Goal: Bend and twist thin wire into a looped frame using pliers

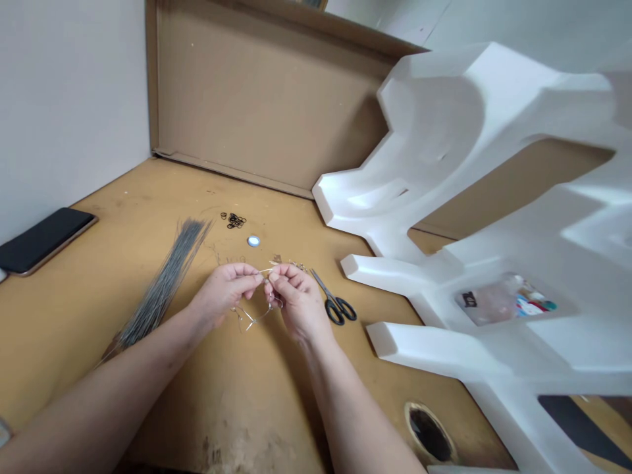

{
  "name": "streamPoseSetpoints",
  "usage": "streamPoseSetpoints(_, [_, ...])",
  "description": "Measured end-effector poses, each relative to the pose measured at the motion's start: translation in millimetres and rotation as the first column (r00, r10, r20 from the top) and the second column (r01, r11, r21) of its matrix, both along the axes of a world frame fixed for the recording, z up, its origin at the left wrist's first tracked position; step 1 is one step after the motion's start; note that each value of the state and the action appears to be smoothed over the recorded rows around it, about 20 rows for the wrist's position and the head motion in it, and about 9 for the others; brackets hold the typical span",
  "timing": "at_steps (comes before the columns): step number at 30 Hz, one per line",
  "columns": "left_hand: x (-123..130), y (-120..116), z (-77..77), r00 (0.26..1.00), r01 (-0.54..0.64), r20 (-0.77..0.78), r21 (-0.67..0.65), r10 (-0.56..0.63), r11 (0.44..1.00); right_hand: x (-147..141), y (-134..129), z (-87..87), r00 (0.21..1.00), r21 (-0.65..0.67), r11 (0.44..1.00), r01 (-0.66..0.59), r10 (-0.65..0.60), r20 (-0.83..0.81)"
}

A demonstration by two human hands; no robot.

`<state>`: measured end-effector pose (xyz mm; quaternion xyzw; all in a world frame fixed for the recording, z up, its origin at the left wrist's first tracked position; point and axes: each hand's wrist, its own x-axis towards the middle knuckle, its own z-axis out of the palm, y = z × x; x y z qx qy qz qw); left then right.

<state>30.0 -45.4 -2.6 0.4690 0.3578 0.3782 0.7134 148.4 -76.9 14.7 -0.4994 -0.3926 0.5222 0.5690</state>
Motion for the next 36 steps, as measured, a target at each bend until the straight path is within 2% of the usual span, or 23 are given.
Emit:
streamPoseSetpoints(6, [0.4,-2.1,5.7,0.999,-0.036,-0.028,-0.009,0.035,0.999,-2.3,-0.6,0.5,1.0,0.024,1.0,0.013,-0.013,0.017])
streamPoseSetpoints(16, [1.5,-1.8,2.0,0.998,-0.055,-0.024,-0.049,0.054,0.997,-3.9,-2.8,-1.0,0.991,0.083,0.996,0.038,-0.048,0.128])
streamPoseSetpoints(26, [3.4,-2.4,0.1,0.986,-0.134,-0.092,0.077,0.141,0.988,-5.2,-2.2,-8.8,0.938,0.168,0.981,0.093,-0.143,0.315])
streamPoseSetpoints(31, [2.7,-2.6,2.0,0.975,-0.177,-0.119,0.084,0.187,0.981,-6.2,-6.0,-3.6,0.91,0.193,0.98,0.053,-0.127,0.395])
streamPoseSetpoints(36, [1.1,-2.0,4.4,0.978,-0.16,-0.119,0.097,0.171,0.982,-4.5,-5.6,-4.1,0.872,0.224,0.974,0.022,-0.128,0.472])
